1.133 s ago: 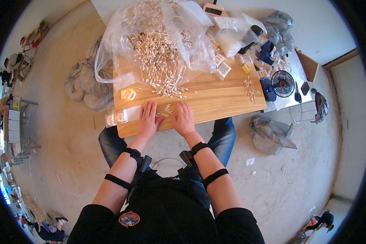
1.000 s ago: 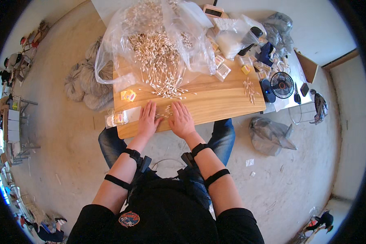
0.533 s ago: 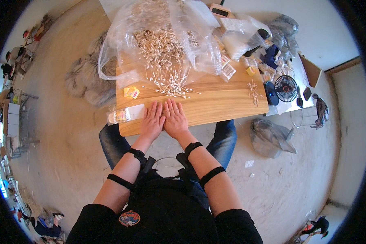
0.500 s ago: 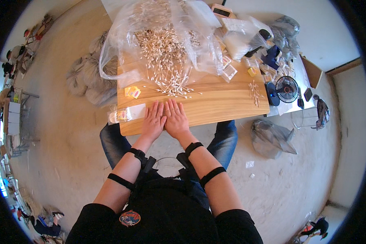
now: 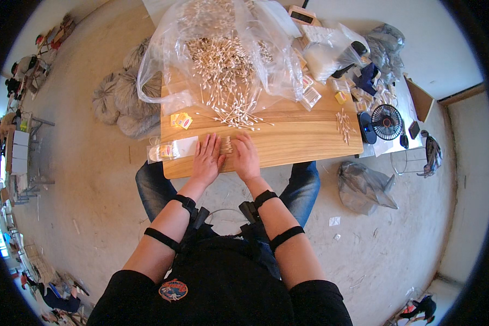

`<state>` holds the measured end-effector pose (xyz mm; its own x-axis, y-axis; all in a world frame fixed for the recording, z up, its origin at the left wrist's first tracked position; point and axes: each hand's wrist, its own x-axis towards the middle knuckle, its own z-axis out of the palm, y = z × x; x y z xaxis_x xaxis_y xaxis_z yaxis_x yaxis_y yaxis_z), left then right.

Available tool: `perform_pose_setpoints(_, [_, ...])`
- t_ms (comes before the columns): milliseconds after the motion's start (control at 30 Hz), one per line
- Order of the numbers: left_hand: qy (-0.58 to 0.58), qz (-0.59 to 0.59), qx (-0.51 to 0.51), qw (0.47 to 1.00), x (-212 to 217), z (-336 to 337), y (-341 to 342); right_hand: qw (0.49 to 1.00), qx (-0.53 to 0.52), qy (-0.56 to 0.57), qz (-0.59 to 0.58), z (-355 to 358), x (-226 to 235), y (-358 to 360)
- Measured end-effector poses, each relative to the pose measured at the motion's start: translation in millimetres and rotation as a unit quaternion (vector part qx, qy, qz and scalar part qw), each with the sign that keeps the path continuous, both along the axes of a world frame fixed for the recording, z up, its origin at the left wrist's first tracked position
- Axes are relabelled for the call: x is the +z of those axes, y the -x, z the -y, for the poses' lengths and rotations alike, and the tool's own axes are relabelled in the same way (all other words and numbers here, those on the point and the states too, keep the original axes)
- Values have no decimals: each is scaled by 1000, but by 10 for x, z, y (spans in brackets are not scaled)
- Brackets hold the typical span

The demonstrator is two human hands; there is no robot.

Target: Sorting and packaging small wooden matches or sticks into small clear plastic bags.

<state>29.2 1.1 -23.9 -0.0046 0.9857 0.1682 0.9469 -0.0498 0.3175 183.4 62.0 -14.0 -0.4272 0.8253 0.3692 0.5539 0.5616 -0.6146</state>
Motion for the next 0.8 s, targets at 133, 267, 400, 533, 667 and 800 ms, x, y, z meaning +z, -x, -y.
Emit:
perform_pose_setpoints(133, [-30,-9,3,1000,-10,9,2,995,-39,32,-81,-3,-43,-47])
perform_pose_setpoints(267, [-25,-10,1,1000,12,4,-7,996,-54,18,-70,9,-45,-29])
perform_pose_setpoints(400, [-28,-6,1,1000,15,14,3,997,-50,13,-53,21,-20,-20])
perform_pose_setpoints(533, [-18,-13,0,1000,27,10,-2,998,-40,13,-50,17,-39,-32])
perform_pose_setpoints(667, [-15,9,-5,1000,56,10,0,998,-43,18,-46,11,-24,-22])
perform_pose_setpoints(800, [-16,6,-4,1000,44,6,5,998,-43,18,-49,25,9,9])
